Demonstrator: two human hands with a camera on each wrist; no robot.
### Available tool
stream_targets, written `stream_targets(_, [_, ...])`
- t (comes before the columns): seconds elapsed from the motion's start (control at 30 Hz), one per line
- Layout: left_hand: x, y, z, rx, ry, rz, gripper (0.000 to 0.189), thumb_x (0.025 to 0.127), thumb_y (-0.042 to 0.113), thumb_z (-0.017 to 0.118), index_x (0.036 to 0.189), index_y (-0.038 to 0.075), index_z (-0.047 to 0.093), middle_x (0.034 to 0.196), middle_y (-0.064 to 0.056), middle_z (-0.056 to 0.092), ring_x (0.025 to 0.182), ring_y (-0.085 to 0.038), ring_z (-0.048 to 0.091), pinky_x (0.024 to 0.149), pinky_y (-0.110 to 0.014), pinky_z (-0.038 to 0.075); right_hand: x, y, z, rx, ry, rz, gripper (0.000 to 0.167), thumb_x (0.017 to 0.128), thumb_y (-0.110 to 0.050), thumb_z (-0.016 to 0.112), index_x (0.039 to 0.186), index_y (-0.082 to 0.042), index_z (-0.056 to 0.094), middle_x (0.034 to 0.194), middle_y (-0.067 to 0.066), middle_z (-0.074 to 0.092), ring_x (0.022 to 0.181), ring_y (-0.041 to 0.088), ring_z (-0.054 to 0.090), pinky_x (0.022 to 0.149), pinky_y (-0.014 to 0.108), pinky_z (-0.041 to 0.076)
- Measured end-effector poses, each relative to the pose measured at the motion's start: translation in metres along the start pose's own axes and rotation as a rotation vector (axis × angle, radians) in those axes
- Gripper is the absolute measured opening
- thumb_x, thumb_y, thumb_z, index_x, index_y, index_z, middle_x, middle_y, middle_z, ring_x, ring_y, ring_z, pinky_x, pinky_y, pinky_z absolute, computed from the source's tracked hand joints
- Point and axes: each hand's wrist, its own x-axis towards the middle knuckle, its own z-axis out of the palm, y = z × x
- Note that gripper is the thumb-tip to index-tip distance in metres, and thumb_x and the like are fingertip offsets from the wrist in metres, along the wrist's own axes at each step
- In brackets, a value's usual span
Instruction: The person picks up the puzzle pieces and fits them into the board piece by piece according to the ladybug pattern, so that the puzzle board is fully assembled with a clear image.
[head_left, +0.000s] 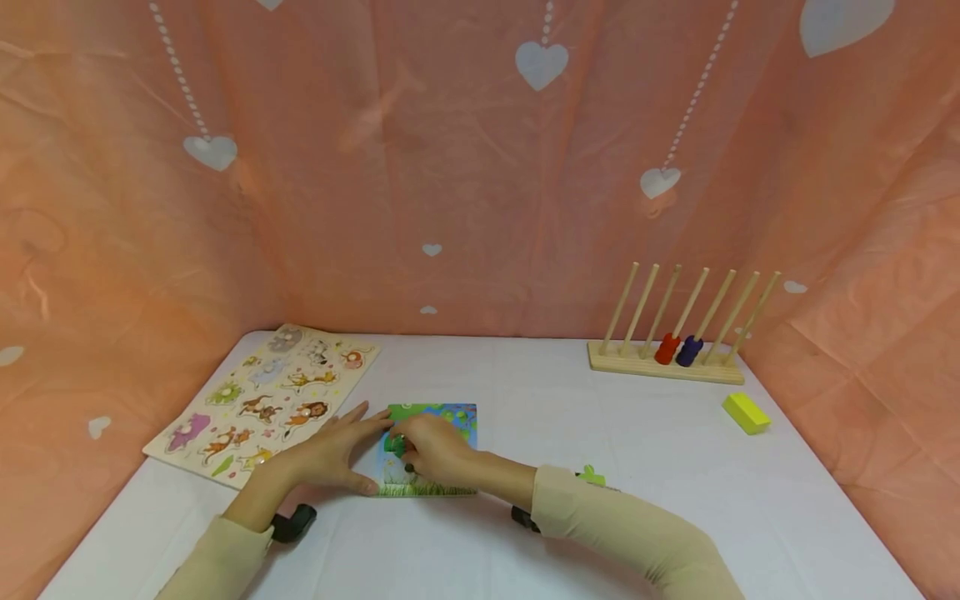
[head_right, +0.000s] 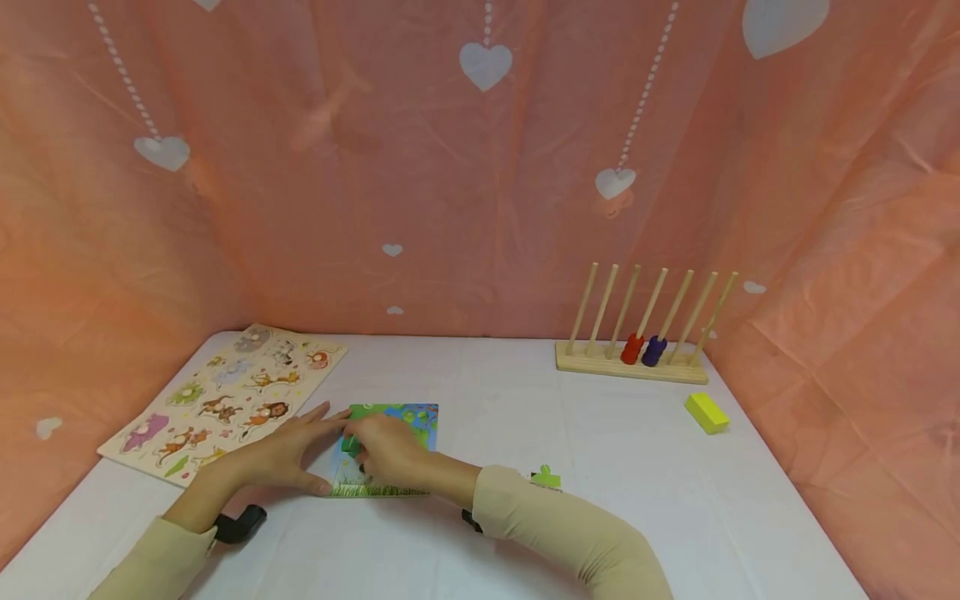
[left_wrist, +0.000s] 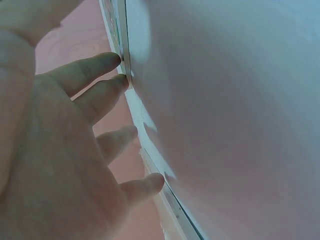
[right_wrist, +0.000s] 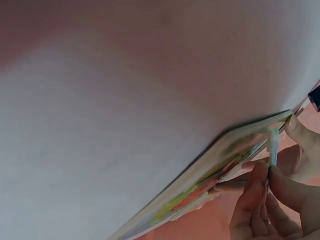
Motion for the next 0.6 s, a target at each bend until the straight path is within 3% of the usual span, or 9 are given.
stream_targets(0.07, [-0.0002,0.0000,-0.0003,-0.006,0.002,0.001,0.097,0.073,0.041,0.087,0.149,-0.001,0.042,0.158,-0.023,0.032,0.145,-0.054,0.012,0.105,-0.080,0.011,0.0003,-0.0005,0.0011,0.030,0.008,0.017,0.029,0.084,0.001,0.076,0.113,0.001,0.071,0.070,-0.005,0.061,0.062,0.001,0.052,0.059,0.011,0.045])
stream_targets(0.2, [-0.0009,0.0011,-0.0004,-0.021,0.001,0.012,0.096,0.073,0.042,0.087,0.148,0.000,0.043,0.158,-0.023,0.032,0.145,-0.055,0.012,0.104,-0.081,0.011,-0.0002,-0.0011,0.0034,0.039,0.017,0.023,0.025,0.083,0.001,0.078,0.106,0.000,0.072,0.073,-0.005,0.064,0.063,-0.001,0.054,0.060,0.010,0.046])
stream_targets(0.4, [-0.0011,0.0004,0.0000,-0.018,0.003,0.011,0.096,0.074,0.041,0.086,0.148,0.000,0.043,0.158,-0.023,0.031,0.145,-0.054,0.012,0.104,-0.080,0.010,0.0007,-0.0033,0.0031,-0.112,-0.017,0.033,0.035,0.076,-0.011,0.087,0.108,-0.005,0.073,0.085,-0.005,0.065,0.072,0.003,0.053,0.063,0.014,0.045])
stream_targets(0.6, [-0.0006,-0.0008,0.0015,-0.029,0.003,0.011,0.096,0.073,0.041,0.087,0.149,0.000,0.043,0.158,-0.023,0.031,0.145,-0.054,0.011,0.105,-0.079,0.009,0.0032,-0.0058,0.0031,-0.197,-0.077,0.060,0.034,0.073,-0.018,0.089,0.102,-0.010,0.074,0.077,-0.009,0.060,0.071,0.004,0.051,0.062,0.019,0.045])
